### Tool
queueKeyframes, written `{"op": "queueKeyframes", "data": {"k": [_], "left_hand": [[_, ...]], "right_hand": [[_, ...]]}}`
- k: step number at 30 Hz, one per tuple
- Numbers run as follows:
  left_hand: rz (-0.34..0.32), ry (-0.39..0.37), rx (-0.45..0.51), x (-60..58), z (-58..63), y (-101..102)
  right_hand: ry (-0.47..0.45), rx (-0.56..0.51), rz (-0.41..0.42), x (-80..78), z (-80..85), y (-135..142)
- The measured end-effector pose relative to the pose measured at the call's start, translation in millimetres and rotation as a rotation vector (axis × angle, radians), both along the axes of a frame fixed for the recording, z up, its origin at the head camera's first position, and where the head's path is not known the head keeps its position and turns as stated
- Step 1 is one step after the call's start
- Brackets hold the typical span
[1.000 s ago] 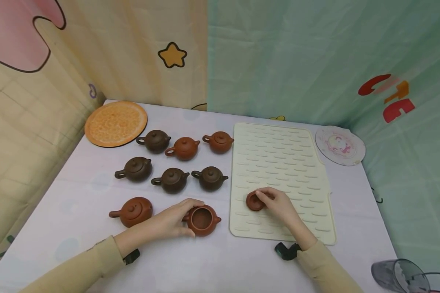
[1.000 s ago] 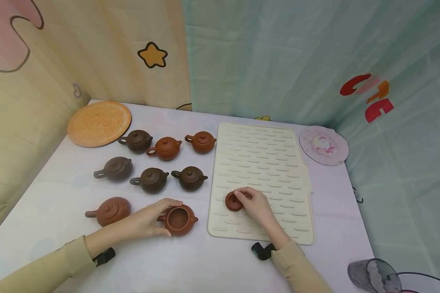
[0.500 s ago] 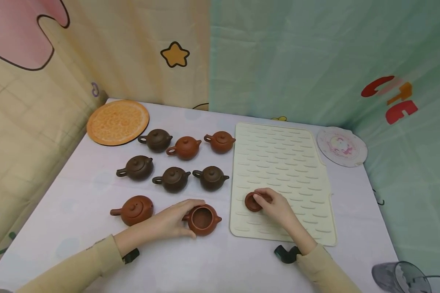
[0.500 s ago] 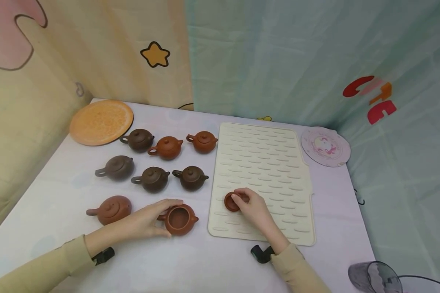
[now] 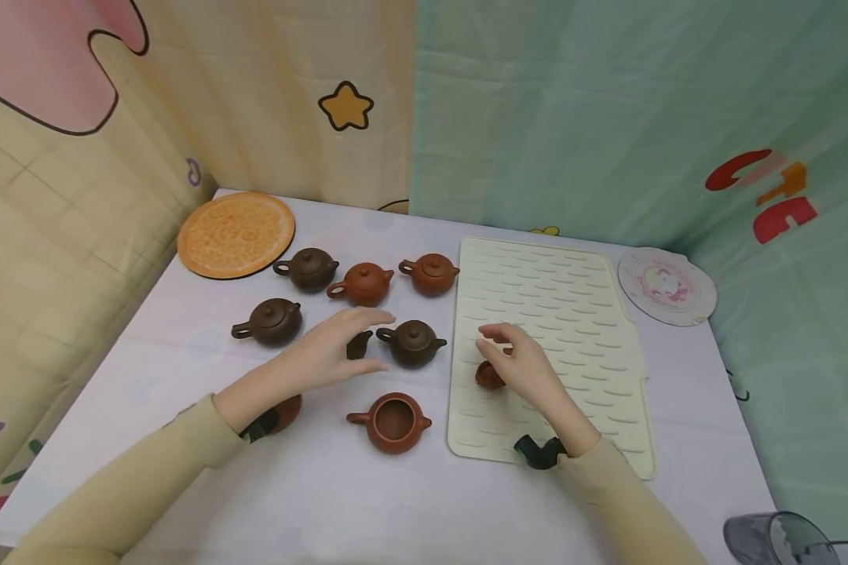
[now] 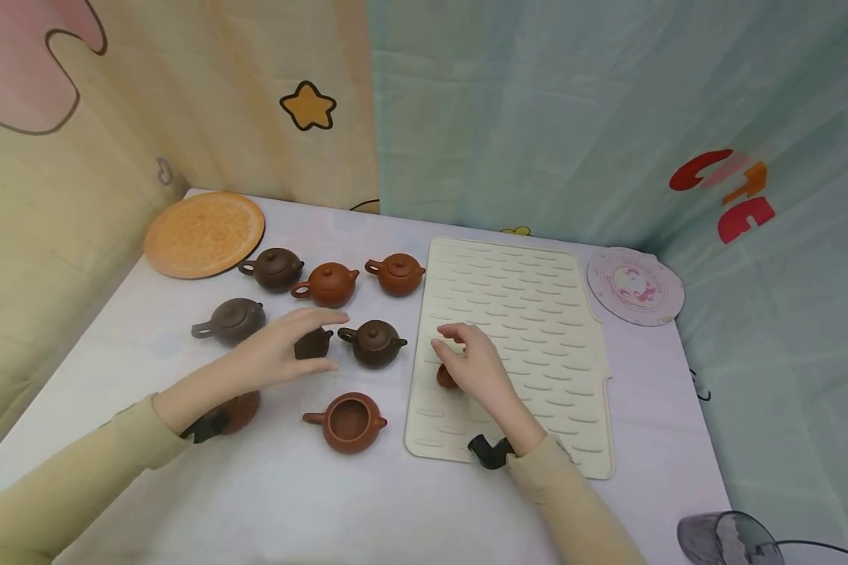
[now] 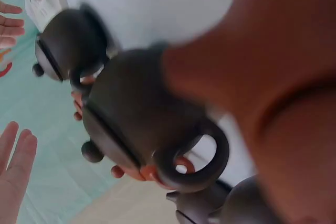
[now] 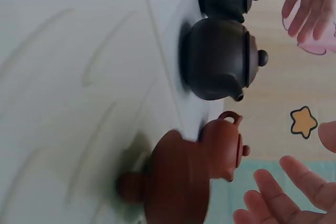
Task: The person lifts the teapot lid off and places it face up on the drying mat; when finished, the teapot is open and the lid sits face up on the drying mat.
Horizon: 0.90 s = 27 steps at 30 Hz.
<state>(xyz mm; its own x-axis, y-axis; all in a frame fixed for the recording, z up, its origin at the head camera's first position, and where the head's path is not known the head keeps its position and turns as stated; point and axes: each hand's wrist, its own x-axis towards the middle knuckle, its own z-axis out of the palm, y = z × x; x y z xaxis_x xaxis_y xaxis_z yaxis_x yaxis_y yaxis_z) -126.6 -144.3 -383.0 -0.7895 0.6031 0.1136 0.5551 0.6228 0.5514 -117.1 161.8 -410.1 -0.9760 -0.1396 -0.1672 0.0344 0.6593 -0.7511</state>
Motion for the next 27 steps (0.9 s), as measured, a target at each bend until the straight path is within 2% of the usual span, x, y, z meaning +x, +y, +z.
{"op": "queueKeyframes", "data": {"k": [2, 5, 8, 11, 16, 27], "left_hand": [[0.012, -0.01, -0.024, -12.1, 2.9, 4], [0.025, -0.067, -0.078, -27.3, 4.2, 12], [0.018, -0.123, -0.124, -39.1, -2.4, 19], [0.0, -0.17, -0.16, -47.4, -13.0, 25], [-0.013, -0.203, -0.199, -53.3, -25.0, 31], [-0.04, -0.213, -0.218, -58.7, -35.4, 33]], "right_hand": [[0.023, -0.029, 0.027, -7.5, 5.7, -11], [0.052, -0.095, 0.065, -17.0, 9.9, -30], [0.079, -0.149, 0.092, -23.4, 8.9, -50], [0.108, -0.155, 0.114, -26.8, 4.3, -67], [0.119, -0.105, 0.113, -28.9, -4.7, -84], [0.143, 0.0, 0.08, -28.1, -9.5, -89]]}}
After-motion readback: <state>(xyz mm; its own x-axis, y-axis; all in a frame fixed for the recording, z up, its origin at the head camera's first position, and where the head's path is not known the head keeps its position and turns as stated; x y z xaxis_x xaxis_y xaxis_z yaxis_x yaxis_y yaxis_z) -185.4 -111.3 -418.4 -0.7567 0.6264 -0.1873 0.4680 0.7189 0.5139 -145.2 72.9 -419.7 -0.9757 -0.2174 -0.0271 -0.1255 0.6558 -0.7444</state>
